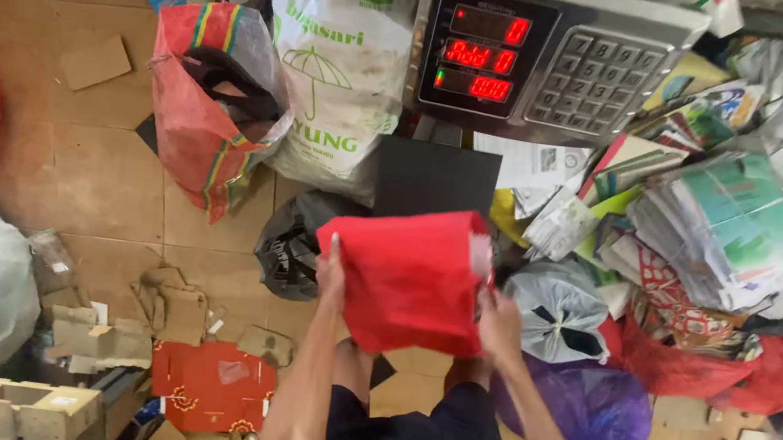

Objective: Weighing various items on a digital scale and recording the values in a notebook.

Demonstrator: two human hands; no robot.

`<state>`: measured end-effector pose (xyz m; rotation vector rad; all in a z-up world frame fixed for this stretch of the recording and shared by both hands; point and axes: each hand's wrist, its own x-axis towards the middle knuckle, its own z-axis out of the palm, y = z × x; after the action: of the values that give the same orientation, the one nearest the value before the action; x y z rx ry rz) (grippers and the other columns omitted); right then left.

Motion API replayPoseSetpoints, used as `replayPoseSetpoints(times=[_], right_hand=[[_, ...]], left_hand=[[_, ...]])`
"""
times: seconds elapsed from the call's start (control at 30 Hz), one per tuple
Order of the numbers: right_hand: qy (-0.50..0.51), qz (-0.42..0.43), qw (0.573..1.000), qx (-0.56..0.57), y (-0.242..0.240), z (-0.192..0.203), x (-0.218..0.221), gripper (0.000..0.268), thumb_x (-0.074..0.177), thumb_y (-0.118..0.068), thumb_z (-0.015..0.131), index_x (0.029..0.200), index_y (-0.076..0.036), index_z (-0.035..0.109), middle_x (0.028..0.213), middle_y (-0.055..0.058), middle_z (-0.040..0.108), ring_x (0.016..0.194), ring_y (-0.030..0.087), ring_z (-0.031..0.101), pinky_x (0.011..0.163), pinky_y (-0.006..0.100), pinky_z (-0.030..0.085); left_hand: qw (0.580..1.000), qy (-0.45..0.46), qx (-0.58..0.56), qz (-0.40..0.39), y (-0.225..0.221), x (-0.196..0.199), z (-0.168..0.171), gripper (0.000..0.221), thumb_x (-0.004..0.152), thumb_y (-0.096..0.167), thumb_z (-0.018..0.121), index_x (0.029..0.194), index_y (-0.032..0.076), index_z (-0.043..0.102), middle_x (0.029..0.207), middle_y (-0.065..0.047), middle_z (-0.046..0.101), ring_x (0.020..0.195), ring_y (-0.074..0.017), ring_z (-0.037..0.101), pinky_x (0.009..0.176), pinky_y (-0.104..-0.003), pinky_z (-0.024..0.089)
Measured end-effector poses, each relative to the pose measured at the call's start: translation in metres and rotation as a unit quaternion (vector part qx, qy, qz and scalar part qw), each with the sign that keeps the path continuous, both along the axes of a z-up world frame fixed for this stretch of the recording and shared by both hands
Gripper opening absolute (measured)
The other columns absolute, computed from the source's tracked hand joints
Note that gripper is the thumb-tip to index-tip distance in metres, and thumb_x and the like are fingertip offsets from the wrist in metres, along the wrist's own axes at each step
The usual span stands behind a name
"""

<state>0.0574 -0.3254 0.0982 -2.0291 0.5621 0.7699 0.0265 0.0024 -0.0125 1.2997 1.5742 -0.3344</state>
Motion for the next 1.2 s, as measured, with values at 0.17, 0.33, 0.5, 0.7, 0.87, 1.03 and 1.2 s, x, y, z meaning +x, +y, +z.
replayPoseSetpoints(times=[0.17, 0.33, 0.5, 0.7, 0.87, 1.03, 1.2], right_hand=[[-0.141, 0.077, 0.981, -0.111, -0.013, -0.121, 0.050, 0.038, 0.103, -0.030, 0.050, 0.095, 0.004, 0.066, 0.090, 0.031, 0.067, 0.092, 0.053, 0.062, 0.079, 0.060, 0.045], [-0.125, 0.047, 0.980, -0.150, -0.032, -0.256, 0.078, 0.036, 0.099, -0.028, 0.053, 0.101, 0.005, 0.066, 0.100, 0.034, 0.067, 0.103, 0.053, 0.062, 0.088, 0.059, 0.047], [-0.108, 0.033, 0.984, -0.140, -0.029, -0.291, 0.076, 0.036, 0.096, -0.024, 0.050, 0.115, 0.003, 0.065, 0.111, 0.034, 0.067, 0.109, 0.052, 0.062, 0.093, 0.057, 0.048], [-0.049, 0.029, 0.990, -0.128, -0.057, -0.277, 0.067, 0.041, 0.097, -0.026, 0.053, 0.128, 0.000, 0.058, 0.119, 0.032, 0.067, 0.116, 0.049, 0.061, 0.100, 0.054, 0.047], [-0.058, -0.008, 0.988, -0.144, -0.043, -0.211, 0.036, 0.053, 0.096, -0.027, 0.060, 0.138, 0.004, 0.047, 0.136, 0.034, 0.056, 0.128, 0.049, 0.053, 0.109, 0.051, 0.042], [-0.098, 0.006, 0.989, -0.112, -0.042, -0.211, -0.018, 0.053, 0.096, -0.026, 0.060, 0.140, 0.002, 0.049, 0.132, 0.032, 0.059, 0.124, 0.048, 0.056, 0.105, 0.052, 0.044], [0.032, 0.038, 0.997, -0.066, -0.033, -0.205, -0.056, 0.039, 0.094, -0.029, 0.061, 0.129, -0.012, 0.066, 0.116, 0.018, 0.074, 0.112, 0.037, 0.068, 0.099, 0.048, 0.052]], left_hand=[[0.967, 0.040, 0.155, -0.197, -0.006, 0.056, -0.040, 0.099, 0.084, 0.081, 0.058, 0.141, 0.000, 0.052, 0.144, -0.025, 0.053, 0.139, -0.0433, 0.043, 0.114, -0.061, 0.026], [0.948, -0.058, 0.134, -0.282, -0.006, 0.103, -0.073, 0.094, 0.082, 0.074, 0.063, 0.141, 0.001, 0.051, 0.141, -0.024, 0.058, 0.134, -0.0418, 0.052, 0.113, -0.054, 0.040], [0.873, -0.048, 0.109, -0.473, -0.004, 0.101, -0.098, 0.099, 0.089, 0.060, 0.075, 0.149, -0.002, 0.027, 0.151, -0.026, 0.038, 0.135, -0.0465, 0.040, 0.103, -0.058, 0.037], [0.863, -0.144, 0.200, -0.441, -0.031, 0.054, -0.088, 0.115, 0.079, 0.030, 0.086, 0.164, 0.000, 0.014, 0.157, -0.024, 0.040, 0.139, -0.0444, 0.047, 0.114, -0.049, 0.043], [0.822, -0.174, 0.213, -0.499, -0.043, -0.003, -0.066, 0.098, 0.080, 0.031, 0.084, 0.161, 0.012, 0.032, 0.168, -0.025, 0.018, 0.147, -0.0451, 0.039, 0.113, -0.046, 0.044], [0.845, -0.070, 0.048, -0.528, -0.059, -0.035, -0.005, 0.053, 0.095, 0.042, 0.065, 0.141, 0.019, 0.056, 0.136, -0.022, 0.058, 0.126, -0.0425, 0.058, 0.101, -0.049, 0.049], [0.824, -0.061, -0.005, -0.564, -0.059, -0.068, 0.003, 0.043, 0.098, 0.042, 0.061, 0.132, 0.015, 0.067, 0.118, -0.023, 0.071, 0.117, -0.0411, 0.064, 0.097, -0.049, 0.052]])
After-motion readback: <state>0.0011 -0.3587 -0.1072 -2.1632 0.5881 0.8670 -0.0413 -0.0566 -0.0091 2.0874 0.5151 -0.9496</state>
